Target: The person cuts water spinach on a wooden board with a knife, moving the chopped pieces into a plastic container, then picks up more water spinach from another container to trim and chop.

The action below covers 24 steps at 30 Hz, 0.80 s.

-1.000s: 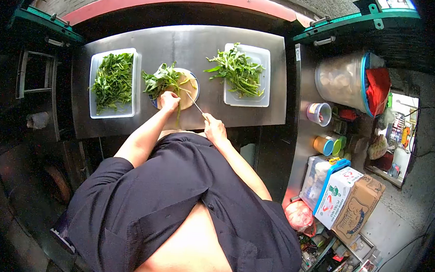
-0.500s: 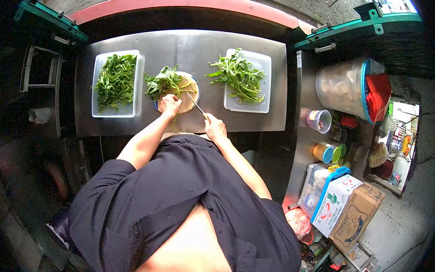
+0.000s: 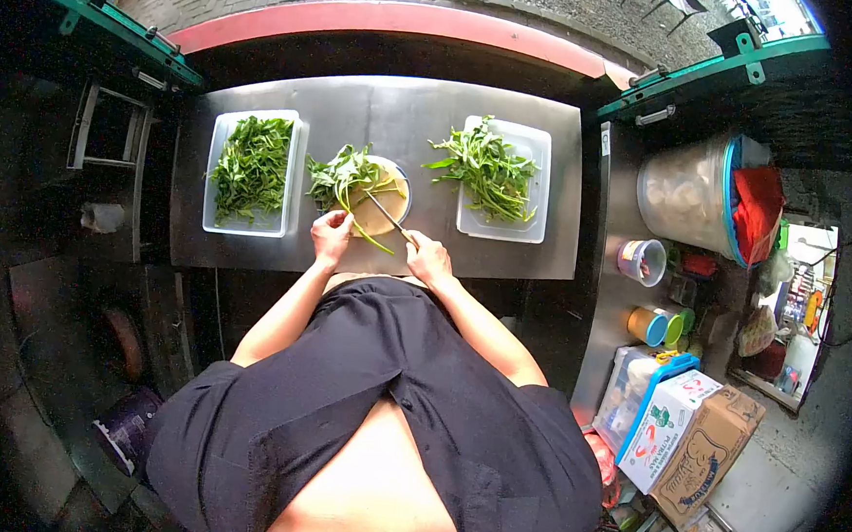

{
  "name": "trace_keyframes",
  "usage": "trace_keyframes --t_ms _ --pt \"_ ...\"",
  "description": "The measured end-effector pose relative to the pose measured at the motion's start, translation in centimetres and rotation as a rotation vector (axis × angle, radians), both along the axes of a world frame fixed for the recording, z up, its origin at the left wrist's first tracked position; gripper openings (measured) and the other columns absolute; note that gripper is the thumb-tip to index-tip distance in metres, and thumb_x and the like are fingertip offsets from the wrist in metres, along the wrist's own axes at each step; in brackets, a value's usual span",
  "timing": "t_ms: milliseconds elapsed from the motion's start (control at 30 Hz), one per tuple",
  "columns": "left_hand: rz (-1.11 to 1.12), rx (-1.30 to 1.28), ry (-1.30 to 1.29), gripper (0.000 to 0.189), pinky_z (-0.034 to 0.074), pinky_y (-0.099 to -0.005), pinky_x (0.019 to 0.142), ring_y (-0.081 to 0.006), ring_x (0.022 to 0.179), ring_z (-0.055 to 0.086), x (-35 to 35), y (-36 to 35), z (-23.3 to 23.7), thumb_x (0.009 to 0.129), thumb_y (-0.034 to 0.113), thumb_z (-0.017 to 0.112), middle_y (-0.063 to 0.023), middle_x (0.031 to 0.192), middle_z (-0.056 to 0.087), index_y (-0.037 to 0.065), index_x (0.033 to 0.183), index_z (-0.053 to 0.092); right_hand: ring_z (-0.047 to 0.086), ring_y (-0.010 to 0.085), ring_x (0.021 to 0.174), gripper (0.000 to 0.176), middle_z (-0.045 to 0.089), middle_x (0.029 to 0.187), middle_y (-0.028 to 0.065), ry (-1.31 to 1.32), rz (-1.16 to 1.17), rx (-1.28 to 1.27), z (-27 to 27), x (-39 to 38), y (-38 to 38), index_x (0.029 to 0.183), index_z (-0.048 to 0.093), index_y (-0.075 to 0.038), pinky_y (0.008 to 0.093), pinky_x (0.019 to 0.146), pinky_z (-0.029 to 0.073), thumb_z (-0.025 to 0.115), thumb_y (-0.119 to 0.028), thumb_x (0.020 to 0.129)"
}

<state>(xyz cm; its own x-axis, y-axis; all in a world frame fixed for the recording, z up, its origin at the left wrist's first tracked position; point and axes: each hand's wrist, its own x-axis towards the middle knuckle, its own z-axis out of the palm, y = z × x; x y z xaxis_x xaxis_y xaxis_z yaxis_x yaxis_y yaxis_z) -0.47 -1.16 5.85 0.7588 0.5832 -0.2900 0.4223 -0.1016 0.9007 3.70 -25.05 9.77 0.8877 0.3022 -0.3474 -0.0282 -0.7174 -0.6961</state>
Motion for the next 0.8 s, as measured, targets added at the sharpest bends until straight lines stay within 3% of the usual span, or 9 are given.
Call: trace_keyframes --t_ms 167,367,500,600,800 --pt "0.055 -0.072 -0.037 0.021 0.057 -0.0273 0.069 -0.0103 0.072 0.071 -0.7 0.3 -1.6 0.089 0.017 0.079 -0.0065 0.085 0.078 -0.001 0.100 0.077 0.071 0.0420 0.097 0.031 0.074 0.101 0.0200 0.032 0.003 -0.082 -1.1 0.5 -0.7 0.126 0.069 -0.022 0.0503 0.085 0.057 0.064 -0.028 0.096" --pt "-0.016 -0.069 0.026 0.024 0.059 -0.0289 0.073 -0.0117 0.076 0.072 -0.2 -0.3 -1.7 0.088 0.019 0.081 -0.0082 0.087 0.078 -0.001 0.101 0.078 0.070 0.0385 0.108 0.035 0.073 0.115 0.0177 0.079 -0.085 -0.118 -1.1 1.1 -1.6 0.132 0.067 -0.021 0.0454 0.092 0.056 0.064 -0.025 0.098" --pt "-0.080 0.079 0.115 0.026 0.060 -0.0323 0.077 -0.0186 0.078 0.076 0.5 0.2 -5.6 0.085 0.025 0.081 -0.0114 0.087 0.079 0.002 0.098 0.080 0.070 0.0386 0.109 0.035 0.073 0.116 0.0185 0.056 -0.139 -0.042 -0.7 0.9 -2.2 0.133 0.066 -0.017 0.0447 0.094 0.055 0.063 -0.025 0.098" --pt "-0.206 0.240 0.291 0.028 0.059 -0.0366 0.084 -0.0254 0.090 0.076 1.2 0.4 -6.5 0.084 0.028 0.080 -0.0133 0.098 0.078 0.005 0.100 0.080 0.069 0.0360 0.114 0.036 0.072 0.119 0.0196 0.108 -0.216 -0.060 0.3 0.5 -2.6 0.134 0.065 -0.014 0.0438 0.096 0.054 0.062 -0.024 0.099" --pt "-0.317 0.362 0.317 0.024 0.058 -0.0402 0.083 -0.0280 0.091 0.075 0.8 0.9 -7.6 0.083 0.031 0.081 -0.0100 0.097 0.078 0.010 0.096 0.080 0.069 0.0356 0.115 0.036 0.072 0.120 0.0197 0.073 -0.179 0.003 2.3 -1.4 -1.7 0.134 0.064 -0.010 0.0421 0.096 0.055 0.062 -0.022 0.099"
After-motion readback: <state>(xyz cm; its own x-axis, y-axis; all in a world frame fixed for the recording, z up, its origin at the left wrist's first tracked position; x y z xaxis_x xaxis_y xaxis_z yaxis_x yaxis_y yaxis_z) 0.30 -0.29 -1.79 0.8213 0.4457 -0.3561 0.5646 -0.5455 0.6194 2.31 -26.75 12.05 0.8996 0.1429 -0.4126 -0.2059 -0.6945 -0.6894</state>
